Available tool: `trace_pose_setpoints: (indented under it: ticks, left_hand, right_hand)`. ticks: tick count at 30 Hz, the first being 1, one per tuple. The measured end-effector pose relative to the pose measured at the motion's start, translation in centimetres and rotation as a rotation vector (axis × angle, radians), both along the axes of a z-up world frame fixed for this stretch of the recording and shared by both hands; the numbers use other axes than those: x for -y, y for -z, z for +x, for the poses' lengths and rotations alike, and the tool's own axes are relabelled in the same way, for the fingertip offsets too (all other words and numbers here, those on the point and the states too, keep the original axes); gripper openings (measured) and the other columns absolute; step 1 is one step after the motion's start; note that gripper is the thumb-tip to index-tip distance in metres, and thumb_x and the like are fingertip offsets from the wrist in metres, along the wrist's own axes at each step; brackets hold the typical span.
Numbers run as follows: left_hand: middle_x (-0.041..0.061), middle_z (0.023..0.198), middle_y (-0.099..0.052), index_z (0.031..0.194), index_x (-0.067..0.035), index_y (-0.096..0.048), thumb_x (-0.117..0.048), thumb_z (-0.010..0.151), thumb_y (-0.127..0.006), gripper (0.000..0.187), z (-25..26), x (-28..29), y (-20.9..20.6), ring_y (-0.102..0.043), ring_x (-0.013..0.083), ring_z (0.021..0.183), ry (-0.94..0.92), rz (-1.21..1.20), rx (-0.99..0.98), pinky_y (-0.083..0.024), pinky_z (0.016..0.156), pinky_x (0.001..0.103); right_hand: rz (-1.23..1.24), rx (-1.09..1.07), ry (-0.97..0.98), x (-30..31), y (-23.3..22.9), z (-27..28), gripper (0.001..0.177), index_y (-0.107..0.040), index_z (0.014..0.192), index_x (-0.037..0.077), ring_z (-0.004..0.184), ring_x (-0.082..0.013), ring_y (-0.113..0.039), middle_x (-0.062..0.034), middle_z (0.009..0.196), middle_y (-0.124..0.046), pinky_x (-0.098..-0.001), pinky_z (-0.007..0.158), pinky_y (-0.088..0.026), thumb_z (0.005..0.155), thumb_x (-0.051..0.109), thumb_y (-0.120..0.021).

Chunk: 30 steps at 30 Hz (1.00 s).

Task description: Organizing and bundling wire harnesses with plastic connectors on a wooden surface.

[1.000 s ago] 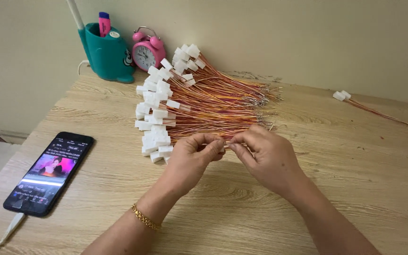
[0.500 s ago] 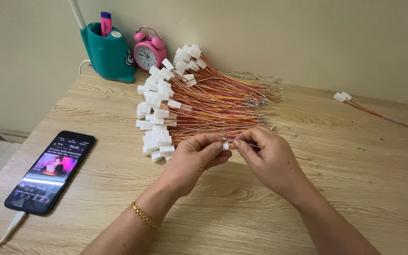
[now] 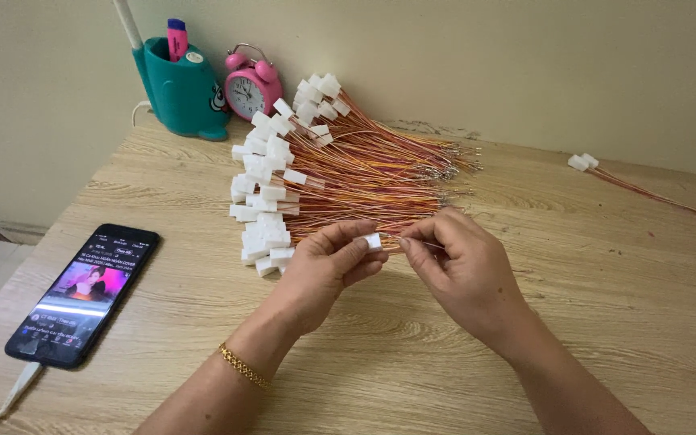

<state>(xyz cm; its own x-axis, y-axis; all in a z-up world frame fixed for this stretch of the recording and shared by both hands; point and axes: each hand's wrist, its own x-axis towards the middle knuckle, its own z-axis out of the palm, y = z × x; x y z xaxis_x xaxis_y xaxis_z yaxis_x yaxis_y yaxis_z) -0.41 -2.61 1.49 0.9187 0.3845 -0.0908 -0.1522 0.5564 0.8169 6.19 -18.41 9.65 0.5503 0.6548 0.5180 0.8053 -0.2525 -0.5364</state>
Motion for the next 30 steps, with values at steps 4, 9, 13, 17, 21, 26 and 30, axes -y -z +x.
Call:
trace_pose_setpoints:
  ticks: [4, 9, 13, 17, 21, 26, 30]
  left_hand:
    - [0.016, 0.101, -0.062, 0.121, 0.006, -0.061, 0.001, 0.091, -0.056, 0.031, -0.5, 0.2, -1.0, -0.071, 0.0273, 0.088, -0.013, 0.005, -0.010, -0.062, 0.081, 0.037]
    - [0.018, 0.099, -0.062, 0.125, 0.009, -0.057, -0.002, 0.091, -0.057, 0.036, -0.7, -0.1, -1.2, -0.071, 0.0295, 0.089, -0.007, -0.075, 0.033, -0.063, 0.080, 0.037]
    - [0.019, 0.102, -0.064, 0.126, 0.009, -0.057, -0.003, 0.092, -0.056, 0.036, -0.6, -0.3, -0.9, -0.071, 0.0302, 0.091, 0.007, -0.138, 0.065, -0.062, 0.082, 0.036]
    - [0.023, 0.100, -0.067, 0.127, 0.009, -0.056, -0.005, 0.093, -0.056, 0.037, -0.8, -0.6, -1.0, -0.071, 0.0307, 0.091, 0.037, -0.176, 0.094, -0.062, 0.080, 0.036]
    - [0.024, 0.100, -0.068, 0.128, 0.009, -0.055, -0.007, 0.094, -0.054, 0.038, -1.0, -0.5, -0.9, -0.072, 0.0291, 0.089, 0.075, -0.175, 0.118, -0.063, 0.079, 0.035]
    - [0.022, 0.096, -0.069, 0.128, 0.007, -0.057, -0.007, 0.094, -0.054, 0.037, -0.9, -0.6, -0.8, -0.072, 0.0282, 0.087, 0.099, -0.170, 0.120, -0.063, 0.078, 0.035]
    - [0.018, 0.095, -0.069, 0.127, 0.006, -0.058, -0.008, 0.094, -0.056, 0.036, -0.9, -0.5, -0.7, -0.072, 0.0253, 0.085, 0.108, -0.121, 0.118, -0.063, 0.077, 0.033]
  right_hand:
    - [0.074, -0.046, 0.015, 0.1, -0.2, -0.6, 0.005, -0.073, 0.089, 0.010, 0.072, -0.0231, -0.067, -0.0083, 0.074, -0.062, -0.0287, 0.063, -0.055, 0.086, 0.012, -0.069]
    - [0.044, -0.008, 0.018, 0.1, 0.1, -0.2, 0.005, -0.073, 0.088, 0.010, 0.066, -0.0223, -0.063, -0.0084, 0.073, -0.062, -0.0302, 0.057, -0.052, 0.085, 0.013, -0.070]
    - [0.001, 0.005, -0.010, 0.0, 1.1, 0.6, 0.003, -0.072, 0.084, 0.007, 0.064, -0.0260, -0.063, -0.0116, 0.069, -0.060, -0.0332, 0.054, -0.051, 0.082, 0.009, -0.071]
    - [-0.024, 0.039, 0.022, 0.0, 1.3, 0.7, 0.002, -0.072, 0.083, 0.009, 0.064, -0.0233, -0.064, -0.0084, 0.068, -0.061, -0.0316, 0.056, -0.051, 0.082, 0.011, -0.072]
    - [-0.031, 0.044, 0.020, 0.0, 1.4, 0.8, 0.003, -0.071, 0.081, 0.011, 0.061, -0.0207, -0.060, -0.0054, 0.065, -0.058, -0.0307, 0.056, -0.050, 0.083, 0.013, -0.072]
    - [-0.056, 0.084, 0.010, 0.0, 1.1, 0.7, 0.001, -0.071, 0.082, 0.012, 0.064, -0.0238, -0.063, -0.0069, 0.066, -0.059, -0.0331, 0.058, -0.051, 0.082, 0.013, -0.071]
    - [-0.094, 0.175, 0.012, 0.1, 1.6, 0.7, 0.002, -0.069, 0.082, 0.017, 0.066, -0.0193, -0.065, -0.0010, 0.067, -0.059, -0.0299, 0.059, -0.051, 0.082, 0.017, -0.071]
